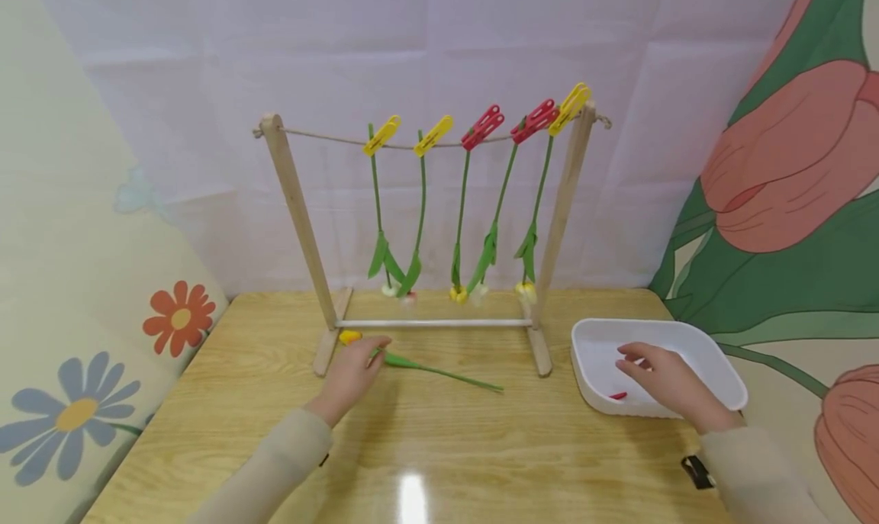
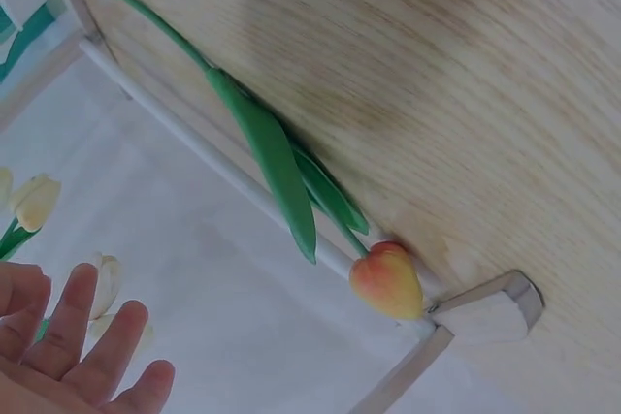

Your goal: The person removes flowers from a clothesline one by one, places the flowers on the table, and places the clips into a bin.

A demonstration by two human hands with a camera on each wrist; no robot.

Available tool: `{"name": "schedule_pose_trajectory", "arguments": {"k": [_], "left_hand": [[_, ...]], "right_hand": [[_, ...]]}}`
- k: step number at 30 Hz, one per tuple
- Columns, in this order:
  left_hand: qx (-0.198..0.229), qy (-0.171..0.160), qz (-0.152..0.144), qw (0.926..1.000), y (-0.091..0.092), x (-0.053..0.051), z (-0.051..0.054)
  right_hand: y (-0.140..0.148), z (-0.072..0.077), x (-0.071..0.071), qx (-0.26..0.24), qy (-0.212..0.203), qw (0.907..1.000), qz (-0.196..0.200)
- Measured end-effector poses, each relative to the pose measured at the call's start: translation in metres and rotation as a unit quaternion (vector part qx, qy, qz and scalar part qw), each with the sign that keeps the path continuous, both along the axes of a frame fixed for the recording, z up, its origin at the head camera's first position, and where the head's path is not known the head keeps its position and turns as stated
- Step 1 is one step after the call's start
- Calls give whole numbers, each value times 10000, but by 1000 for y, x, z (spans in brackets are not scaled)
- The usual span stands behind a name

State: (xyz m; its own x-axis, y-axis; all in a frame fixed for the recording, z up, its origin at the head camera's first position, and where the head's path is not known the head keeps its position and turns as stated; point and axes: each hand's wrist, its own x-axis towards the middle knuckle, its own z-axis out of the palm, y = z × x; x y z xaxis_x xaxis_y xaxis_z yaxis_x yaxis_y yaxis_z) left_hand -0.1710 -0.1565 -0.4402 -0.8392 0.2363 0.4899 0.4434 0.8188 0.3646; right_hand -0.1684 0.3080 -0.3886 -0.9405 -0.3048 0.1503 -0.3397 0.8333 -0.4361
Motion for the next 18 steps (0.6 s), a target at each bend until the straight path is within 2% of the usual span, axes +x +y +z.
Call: {"name": "schedule_pose_trajectory", "arguments": {"k": [5, 8, 13, 15, 18], "left_hand": [[173, 337, -33, 9993, -2, 0, 5], [262, 402, -11, 9988, -3, 1, 8], [525, 349, -25, 9980, -4, -1, 15], [613, 326, -26, 9976, -4, -2, 20], [616, 280, 39, 9977, -4, -4, 26]], "right_hand": [[-2, 0, 1, -102, 83, 9999, 2], [-3, 0, 1, -172, 260, 9995, 38], [-5, 2, 2, -253, 457, 9986, 49], [-7, 3, 2, -264, 418, 9988, 33], [-11, 4, 2, -308, 491, 9983, 34]]}}
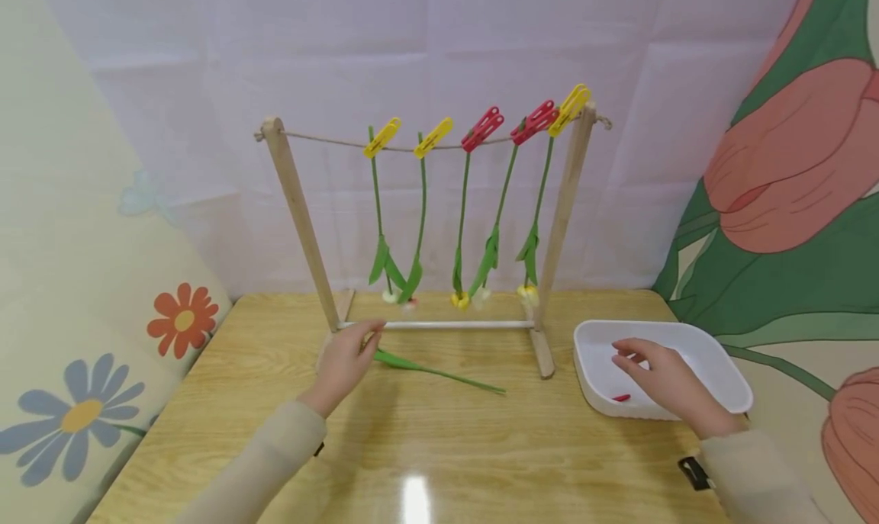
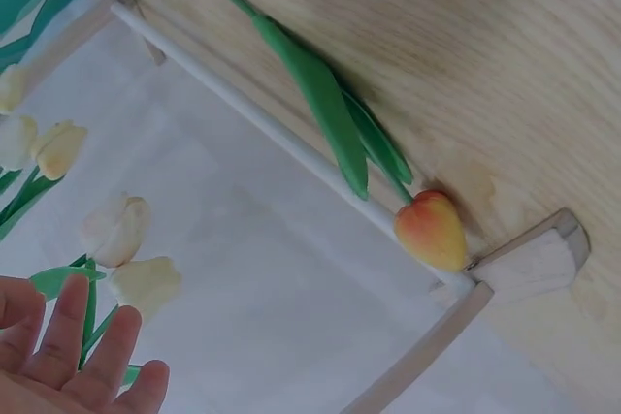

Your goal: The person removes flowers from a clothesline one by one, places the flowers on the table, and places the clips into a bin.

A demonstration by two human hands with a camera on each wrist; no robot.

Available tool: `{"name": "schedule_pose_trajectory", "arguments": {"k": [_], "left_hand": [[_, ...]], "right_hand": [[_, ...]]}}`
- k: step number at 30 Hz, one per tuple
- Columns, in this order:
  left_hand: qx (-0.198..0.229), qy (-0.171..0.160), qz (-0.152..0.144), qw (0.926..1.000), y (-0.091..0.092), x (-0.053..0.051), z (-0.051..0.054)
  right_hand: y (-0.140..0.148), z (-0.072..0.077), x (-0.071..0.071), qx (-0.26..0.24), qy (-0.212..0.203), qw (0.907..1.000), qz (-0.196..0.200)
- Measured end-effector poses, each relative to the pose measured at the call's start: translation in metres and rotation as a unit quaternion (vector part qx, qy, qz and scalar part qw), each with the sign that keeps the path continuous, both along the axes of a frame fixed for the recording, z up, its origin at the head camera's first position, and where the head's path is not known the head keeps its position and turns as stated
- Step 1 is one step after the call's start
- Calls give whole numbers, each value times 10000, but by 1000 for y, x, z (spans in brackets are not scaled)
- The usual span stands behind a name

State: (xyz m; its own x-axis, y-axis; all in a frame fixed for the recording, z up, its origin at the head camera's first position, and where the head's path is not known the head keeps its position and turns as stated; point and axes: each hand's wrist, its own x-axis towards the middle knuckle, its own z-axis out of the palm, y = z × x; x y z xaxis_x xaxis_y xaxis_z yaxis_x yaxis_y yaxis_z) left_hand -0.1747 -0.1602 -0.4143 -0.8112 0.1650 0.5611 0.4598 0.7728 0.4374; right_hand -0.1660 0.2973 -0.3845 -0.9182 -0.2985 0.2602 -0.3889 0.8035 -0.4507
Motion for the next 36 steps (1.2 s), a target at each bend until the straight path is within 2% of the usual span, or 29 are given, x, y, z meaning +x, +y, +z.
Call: {"name": "schedule_pose_trajectory", "arguments": {"k": [3, 13, 21, 28, 32, 36], "left_hand": [[-33, -6, 96, 9999, 0, -1, 5], [70, 291, 9, 9996, 3, -6, 21], [313, 551, -314, 9975, 4, -12, 36], [343, 223, 65, 9991, 4, -17, 53], [371, 302, 109, 9988, 5, -20, 62], [510, 177, 141, 9984, 7, -23, 69]], "right_hand": [[-4, 1, 1, -57, 38, 10000, 20], [-14, 8, 4, -165, 153, 9996, 151], [-20, 11, 6, -241, 156, 9994, 166], [-26, 11, 8, -393, 218, 9987, 250], [-29, 12, 8, -536, 258, 9977, 322], [-32, 14, 9, -592, 189, 9975, 339]]}}
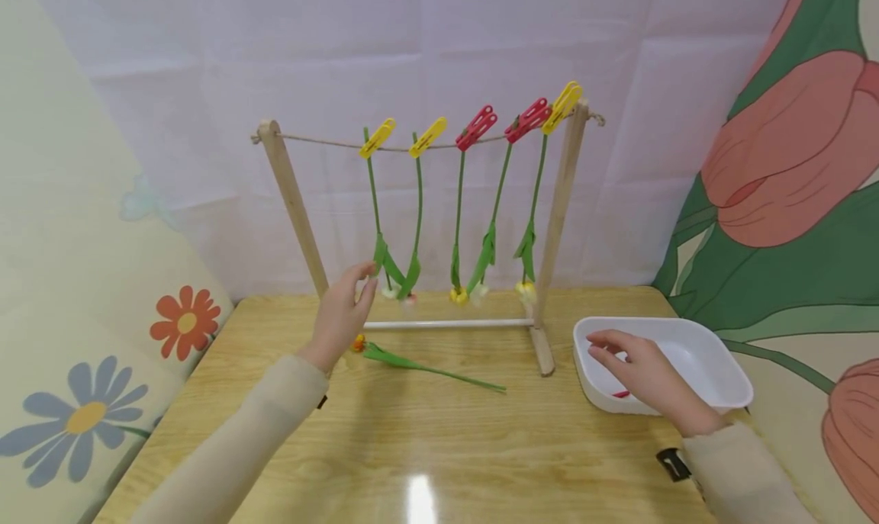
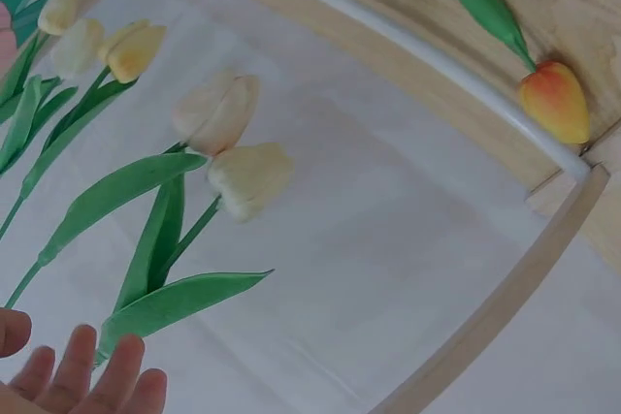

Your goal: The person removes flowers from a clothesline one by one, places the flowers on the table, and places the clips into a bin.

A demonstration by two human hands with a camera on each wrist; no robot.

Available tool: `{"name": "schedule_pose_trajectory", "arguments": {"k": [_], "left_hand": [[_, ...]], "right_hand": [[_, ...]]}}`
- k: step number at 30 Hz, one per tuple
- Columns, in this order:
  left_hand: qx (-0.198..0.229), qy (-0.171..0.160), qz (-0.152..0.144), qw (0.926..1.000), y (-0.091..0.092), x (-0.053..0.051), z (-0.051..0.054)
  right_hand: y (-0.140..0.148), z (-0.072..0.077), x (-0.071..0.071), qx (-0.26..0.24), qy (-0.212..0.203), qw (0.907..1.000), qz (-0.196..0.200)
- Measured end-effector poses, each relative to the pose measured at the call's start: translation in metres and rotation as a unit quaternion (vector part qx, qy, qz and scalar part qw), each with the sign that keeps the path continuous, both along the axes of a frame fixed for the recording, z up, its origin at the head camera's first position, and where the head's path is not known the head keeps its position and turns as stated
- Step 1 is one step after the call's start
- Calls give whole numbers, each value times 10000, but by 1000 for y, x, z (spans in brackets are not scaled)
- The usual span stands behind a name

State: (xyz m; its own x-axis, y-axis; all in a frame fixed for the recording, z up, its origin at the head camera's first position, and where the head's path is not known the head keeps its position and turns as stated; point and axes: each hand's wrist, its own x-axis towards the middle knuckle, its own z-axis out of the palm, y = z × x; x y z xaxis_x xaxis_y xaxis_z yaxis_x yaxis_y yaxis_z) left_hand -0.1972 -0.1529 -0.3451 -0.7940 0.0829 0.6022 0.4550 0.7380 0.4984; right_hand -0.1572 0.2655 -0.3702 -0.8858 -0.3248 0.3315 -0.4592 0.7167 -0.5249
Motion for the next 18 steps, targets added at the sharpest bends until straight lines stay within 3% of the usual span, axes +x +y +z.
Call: {"name": "schedule_pose_trajectory", "arguments": {"k": [5, 10, 18], "left_hand": [[203, -266, 49, 9994, 3, -2, 11], [434, -737, 38, 9963, 7, -5, 23], [909, -1060, -295, 9898, 13, -14, 37]], "right_hand": [[-2, 4, 0, 31, -69, 10000, 24], [-5, 7, 1, 45, 22, 9999, 106], [-13, 11, 2, 66, 86, 9996, 257]]}}
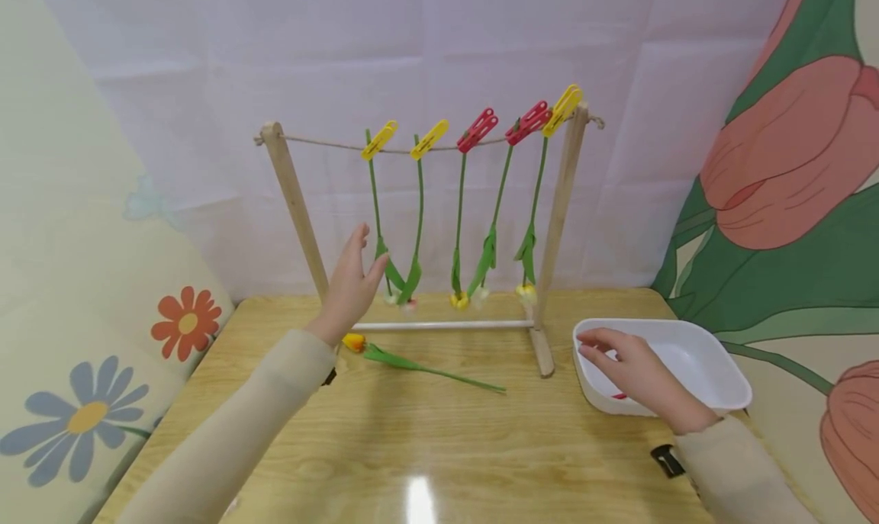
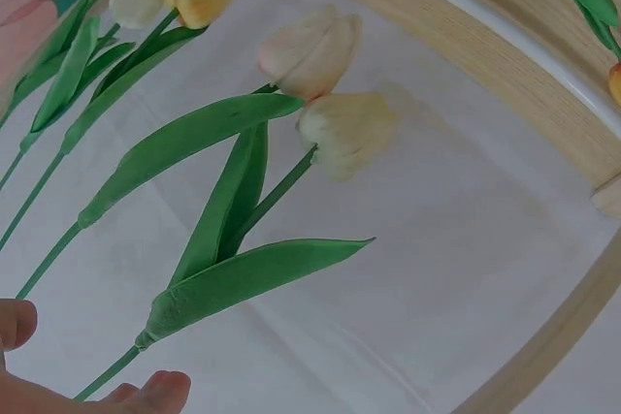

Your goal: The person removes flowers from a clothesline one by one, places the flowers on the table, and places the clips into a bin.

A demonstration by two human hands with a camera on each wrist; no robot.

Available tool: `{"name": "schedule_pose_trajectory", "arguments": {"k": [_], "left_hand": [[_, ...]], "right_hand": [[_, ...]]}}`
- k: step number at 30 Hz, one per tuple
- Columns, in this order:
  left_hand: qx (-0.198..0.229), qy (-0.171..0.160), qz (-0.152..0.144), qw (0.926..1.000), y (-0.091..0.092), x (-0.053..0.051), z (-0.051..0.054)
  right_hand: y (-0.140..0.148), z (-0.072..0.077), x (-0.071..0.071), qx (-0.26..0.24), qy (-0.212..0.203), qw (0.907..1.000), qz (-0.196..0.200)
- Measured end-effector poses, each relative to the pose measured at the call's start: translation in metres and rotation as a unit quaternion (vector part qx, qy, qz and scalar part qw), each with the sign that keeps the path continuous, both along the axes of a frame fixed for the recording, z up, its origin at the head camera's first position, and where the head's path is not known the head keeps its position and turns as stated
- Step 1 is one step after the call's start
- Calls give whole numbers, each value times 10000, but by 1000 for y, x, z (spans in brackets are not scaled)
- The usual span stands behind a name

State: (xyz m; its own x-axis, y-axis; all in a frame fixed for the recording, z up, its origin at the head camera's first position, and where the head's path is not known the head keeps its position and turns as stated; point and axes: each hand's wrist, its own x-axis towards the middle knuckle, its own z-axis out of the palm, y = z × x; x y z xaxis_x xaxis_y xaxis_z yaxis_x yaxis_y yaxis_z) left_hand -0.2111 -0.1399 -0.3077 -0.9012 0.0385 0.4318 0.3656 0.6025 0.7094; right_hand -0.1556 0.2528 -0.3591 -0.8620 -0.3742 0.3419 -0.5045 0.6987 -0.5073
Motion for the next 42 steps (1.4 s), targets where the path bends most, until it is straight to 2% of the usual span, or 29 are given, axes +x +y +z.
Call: {"name": "schedule_pose_trajectory", "arguments": {"k": [6, 16, 22, 30, 34, 37, 40, 42], "left_hand": [[672, -400, -119, 9969, 5, -10, 8], [1364, -590, -295, 9885, 11, -19, 16], [1450, -460, -142, 9883, 11, -24, 21], [1605, -247, -112, 9867, 10, -23, 27], [1843, -299, -67, 9824, 9, -25, 28], [2016, -320, -90, 9789, 8, -25, 26], [2075, -356, -109, 9775, 6, -25, 24], [2090, -393, -105, 9771, 5, -24, 22]], "right_hand": [[-3, 2, 0, 70, -37, 9999, 69], [-13, 13, -1, 367, -89, 9992, 120], [-23, 22, -1, 537, -147, 9983, 186], [-43, 41, -2, 690, -332, 9962, 407], [-57, 52, -2, 858, 63, 9940, 675], [-68, 60, -5, 857, 610, 9899, 954], [-80, 69, -10, 715, 1392, 9787, 1333], [-88, 76, -17, 568, 1989, 9647, 1627]]}}
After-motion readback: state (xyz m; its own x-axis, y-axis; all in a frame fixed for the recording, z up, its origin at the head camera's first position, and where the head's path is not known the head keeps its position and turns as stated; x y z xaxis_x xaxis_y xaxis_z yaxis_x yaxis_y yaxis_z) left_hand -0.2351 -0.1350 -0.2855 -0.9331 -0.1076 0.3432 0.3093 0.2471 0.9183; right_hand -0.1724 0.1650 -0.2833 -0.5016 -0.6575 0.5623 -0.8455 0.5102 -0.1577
